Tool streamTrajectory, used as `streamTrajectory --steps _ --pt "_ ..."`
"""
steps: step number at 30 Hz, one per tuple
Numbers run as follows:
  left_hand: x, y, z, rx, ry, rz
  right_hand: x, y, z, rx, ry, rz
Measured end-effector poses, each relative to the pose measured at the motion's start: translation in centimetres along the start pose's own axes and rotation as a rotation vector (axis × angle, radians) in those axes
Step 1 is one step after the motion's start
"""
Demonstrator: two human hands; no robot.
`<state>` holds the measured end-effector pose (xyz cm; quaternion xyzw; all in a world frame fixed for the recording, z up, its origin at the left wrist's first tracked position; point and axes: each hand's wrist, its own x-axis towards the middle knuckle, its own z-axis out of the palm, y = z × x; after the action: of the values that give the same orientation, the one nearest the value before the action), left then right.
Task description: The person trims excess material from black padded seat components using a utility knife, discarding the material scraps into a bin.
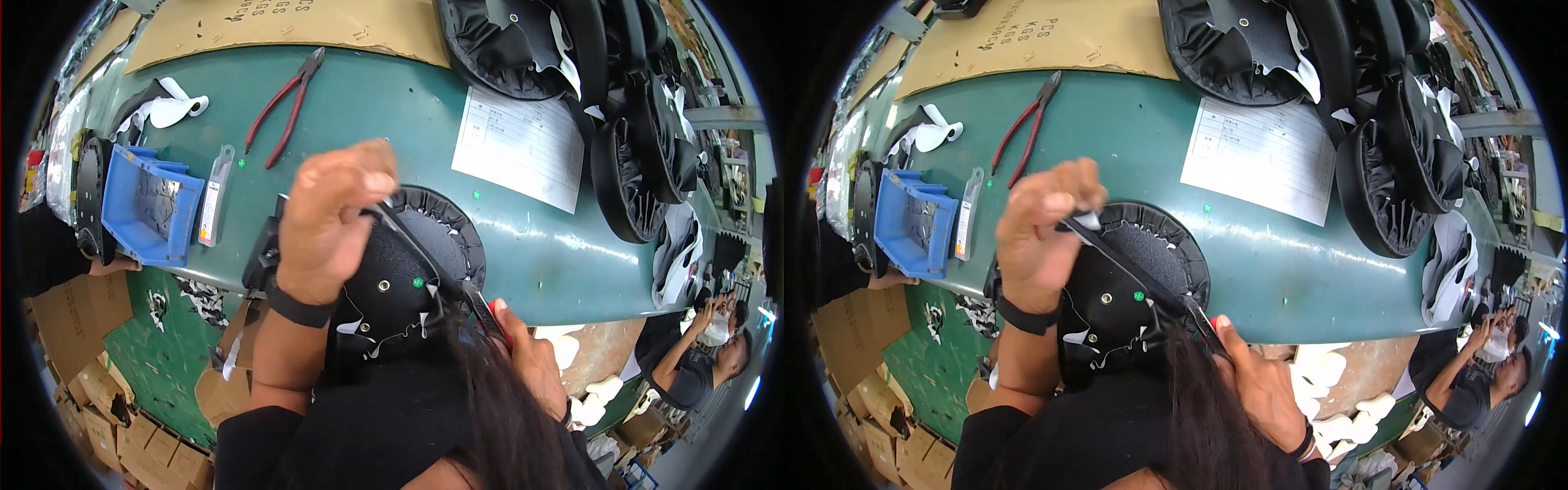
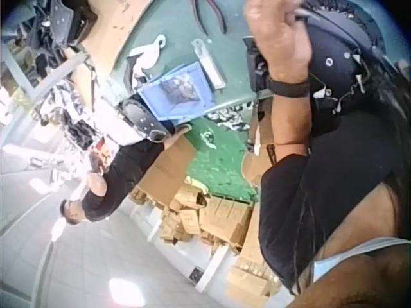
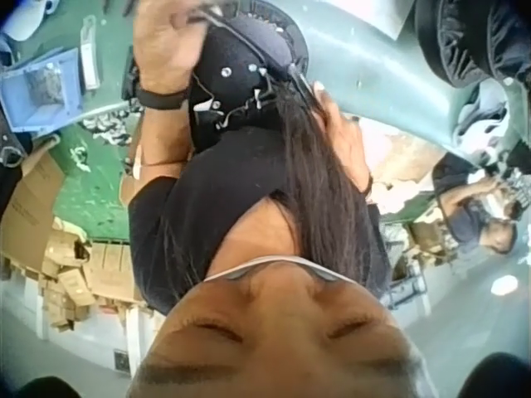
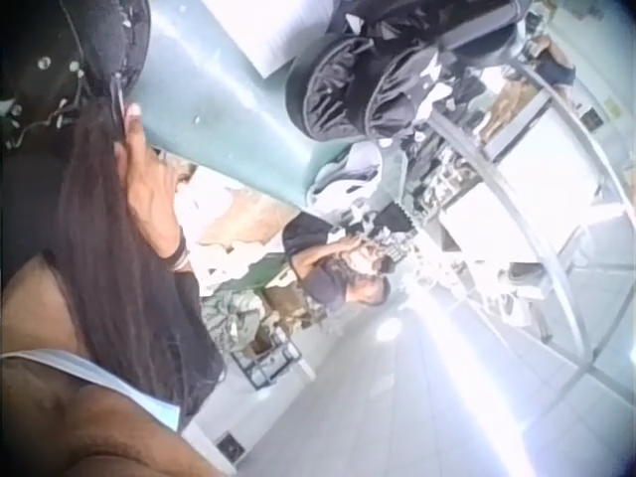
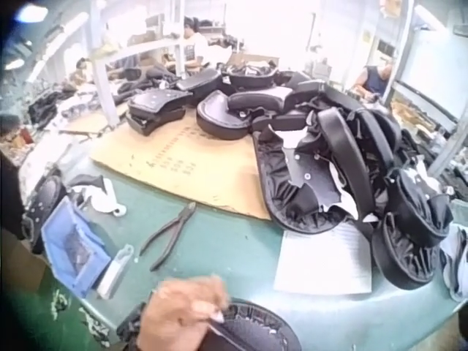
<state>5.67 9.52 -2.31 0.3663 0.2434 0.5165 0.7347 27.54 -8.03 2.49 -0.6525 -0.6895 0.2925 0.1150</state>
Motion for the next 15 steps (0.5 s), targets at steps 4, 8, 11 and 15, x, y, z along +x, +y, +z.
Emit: streamTrajectory --steps 4,8,11,15 --pt "-1.3 2.1 -2.0 0.818 0.040 0.117 2.3 0.8 0.0 -0.054 0.002 -0.009" --pt "-4.2 5.6 -3.5 1.304 0.061 0.075 8.6 1.6 -3.3 -0.247 -0.091 -0.197" --pt "-5.2 5.3 -1.0 0.393 0.234 0.188 12.0 1.2 -4.0 -0.239 -0.186 -0.335" --pt "-3.5 3.4 0.9 1.241 0.016 -0.035 13.8 0.1 -4.3 -0.284 -0.276 -0.391"
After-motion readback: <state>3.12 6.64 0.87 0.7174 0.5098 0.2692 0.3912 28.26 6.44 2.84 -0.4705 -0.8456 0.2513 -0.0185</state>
